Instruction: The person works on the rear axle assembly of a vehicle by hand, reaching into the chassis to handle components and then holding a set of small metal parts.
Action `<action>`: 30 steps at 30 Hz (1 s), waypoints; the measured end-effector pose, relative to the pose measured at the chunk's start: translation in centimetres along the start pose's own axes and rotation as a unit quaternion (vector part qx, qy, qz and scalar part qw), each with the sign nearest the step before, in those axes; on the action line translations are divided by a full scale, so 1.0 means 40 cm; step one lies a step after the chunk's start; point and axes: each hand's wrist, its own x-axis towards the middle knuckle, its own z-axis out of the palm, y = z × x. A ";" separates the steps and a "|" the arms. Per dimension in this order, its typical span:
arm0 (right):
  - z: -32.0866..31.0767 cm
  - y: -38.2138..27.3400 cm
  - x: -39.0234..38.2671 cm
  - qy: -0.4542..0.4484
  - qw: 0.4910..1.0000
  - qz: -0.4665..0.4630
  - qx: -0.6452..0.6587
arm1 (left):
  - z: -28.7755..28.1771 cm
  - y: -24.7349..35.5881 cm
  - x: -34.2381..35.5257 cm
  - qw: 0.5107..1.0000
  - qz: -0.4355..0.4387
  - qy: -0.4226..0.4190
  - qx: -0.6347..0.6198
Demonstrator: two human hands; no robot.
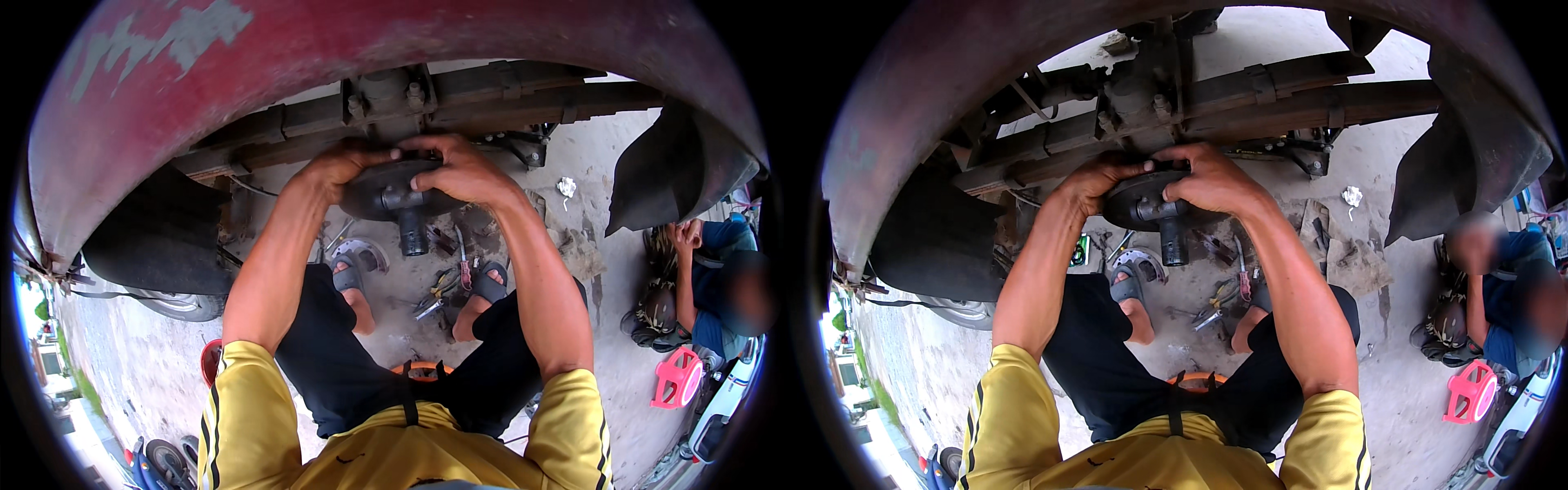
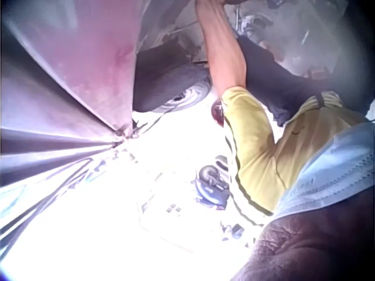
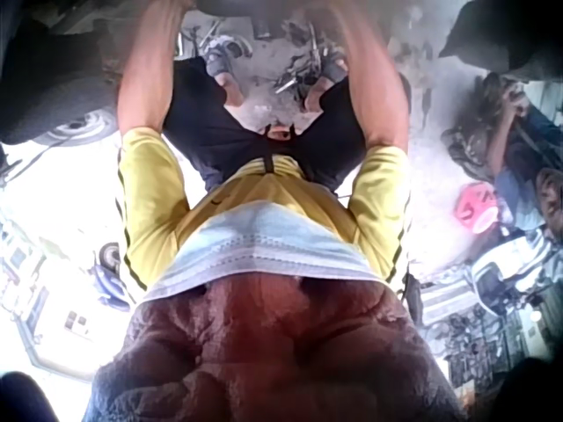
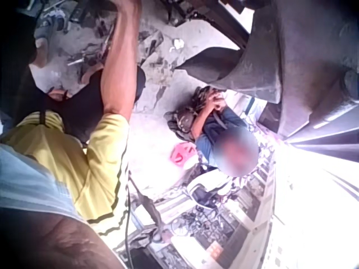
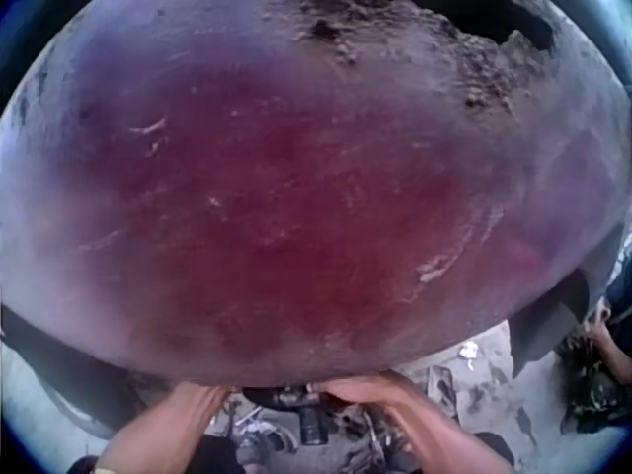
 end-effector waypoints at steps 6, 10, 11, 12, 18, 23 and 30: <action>-0.004 -0.014 0.002 -0.015 1.000 0.010 -0.001 | -0.012 0.008 -0.014 1.000 0.013 -0.020 0.013; 0.002 0.009 0.006 0.002 1.000 -0.004 0.008 | -0.005 -0.009 -0.003 1.000 0.017 0.000 0.007; 0.005 0.012 0.006 0.009 1.000 -0.007 0.007 | -0.006 -0.013 0.002 1.000 0.012 0.013 0.017; 0.006 0.014 0.007 0.002 1.000 -0.006 0.009 | -0.007 -0.015 0.010 0.999 0.007 0.026 0.027; 0.002 -0.013 0.005 0.000 0.999 -0.003 -0.039 | -0.008 -0.012 0.009 0.999 0.007 0.029 0.013; 0.002 0.002 0.008 0.000 1.000 -0.010 -0.020 | -0.005 0.001 -0.003 1.000 -0.004 -0.005 -0.016; -0.005 -0.015 -0.001 -0.007 1.000 0.002 -0.001 | -0.010 -0.013 0.001 0.999 0.030 0.004 0.024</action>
